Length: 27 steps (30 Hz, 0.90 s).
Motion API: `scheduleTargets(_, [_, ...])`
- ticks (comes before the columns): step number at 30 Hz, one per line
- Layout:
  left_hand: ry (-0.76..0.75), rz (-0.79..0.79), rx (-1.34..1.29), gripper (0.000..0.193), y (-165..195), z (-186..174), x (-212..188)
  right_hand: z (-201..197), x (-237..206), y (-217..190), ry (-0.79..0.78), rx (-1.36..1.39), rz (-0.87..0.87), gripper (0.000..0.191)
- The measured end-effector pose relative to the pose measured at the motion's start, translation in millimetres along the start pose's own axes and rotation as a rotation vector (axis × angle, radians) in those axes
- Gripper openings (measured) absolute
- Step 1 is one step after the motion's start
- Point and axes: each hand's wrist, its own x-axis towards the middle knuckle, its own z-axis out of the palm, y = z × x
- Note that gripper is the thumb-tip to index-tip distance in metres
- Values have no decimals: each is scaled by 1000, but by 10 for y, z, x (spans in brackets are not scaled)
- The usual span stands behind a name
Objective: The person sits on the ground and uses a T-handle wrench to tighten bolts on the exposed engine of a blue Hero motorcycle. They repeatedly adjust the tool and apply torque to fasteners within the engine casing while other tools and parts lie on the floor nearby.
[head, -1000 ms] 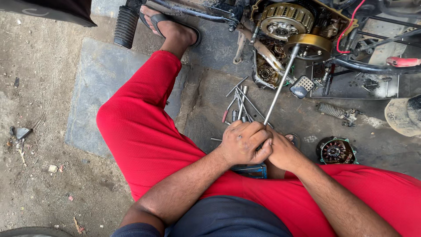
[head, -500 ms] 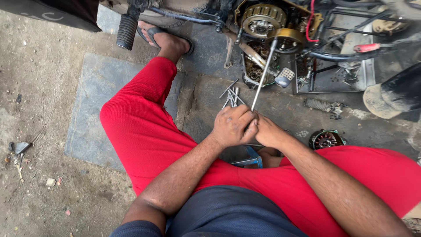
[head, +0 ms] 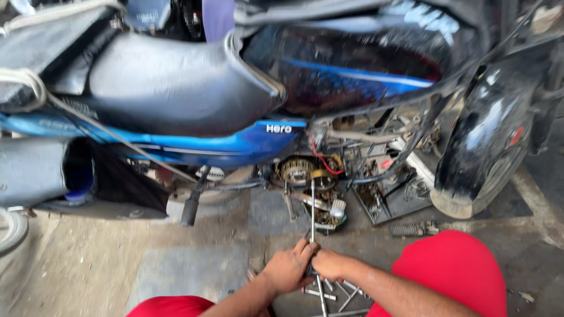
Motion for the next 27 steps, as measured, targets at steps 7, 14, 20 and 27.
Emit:
scheduleTargets(7, [-267,-396,-7,76,-81,195,91,-162,-109,-231,25,758,532,40])
scheduleTargets(14, [-730,-212,-245,74,-792,70,236,83,52,-129,230,825,433,38])
scheduleTargets(20, [-1009,-350,-360,57,-1152,529,-26,327,197,110,289,866,355,38])
scheduleTargets(27, [-589,122,-141,43,-212,1465,121,-58,122,7,-115,906,590,38])
